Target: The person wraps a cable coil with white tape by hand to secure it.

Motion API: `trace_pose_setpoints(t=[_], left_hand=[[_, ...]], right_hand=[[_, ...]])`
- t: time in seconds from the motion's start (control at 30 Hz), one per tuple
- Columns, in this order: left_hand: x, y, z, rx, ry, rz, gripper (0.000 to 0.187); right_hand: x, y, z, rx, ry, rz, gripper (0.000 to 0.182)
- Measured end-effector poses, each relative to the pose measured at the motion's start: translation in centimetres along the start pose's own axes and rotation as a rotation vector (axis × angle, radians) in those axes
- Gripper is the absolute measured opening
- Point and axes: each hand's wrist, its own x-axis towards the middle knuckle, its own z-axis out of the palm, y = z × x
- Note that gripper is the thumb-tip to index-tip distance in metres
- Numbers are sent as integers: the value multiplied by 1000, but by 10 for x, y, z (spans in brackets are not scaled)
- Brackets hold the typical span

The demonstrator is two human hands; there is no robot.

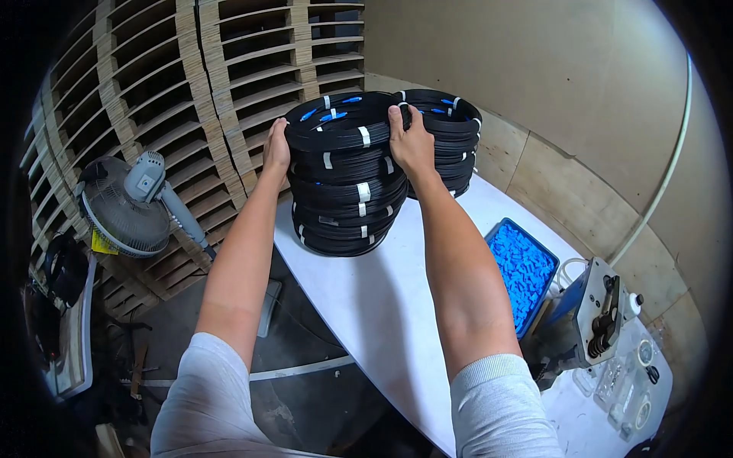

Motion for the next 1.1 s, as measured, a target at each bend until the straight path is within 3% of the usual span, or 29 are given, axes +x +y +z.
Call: trace_pose_setpoints(t=[0.13,0.2,0.3,0.5,0.73,0.83,1.1], left_hand=[[-4,1,9,-106,-31,-7,77],[-10,-1,13,-311,-43,-15,81],[-16,-5,10,-366,-71,-43,84],[-21,-7,9,-517,-130,-67,89],[-15,-13,11,-389,21,-144,91],[-20,-14,13,-331,110,-24,90],[-22,-11,15,-260,112,10,86]], right_hand=[[14,16,11,17,19,-36,83],[12,19,15,47,44,-6,83],[5,13,18,134,2,109,84],[-5,15,1,78,-58,93,88],[-4,41,0,130,-85,-32,105],[-1,32,-7,112,-131,42,107],[3,37,3,95,-48,33,104]])
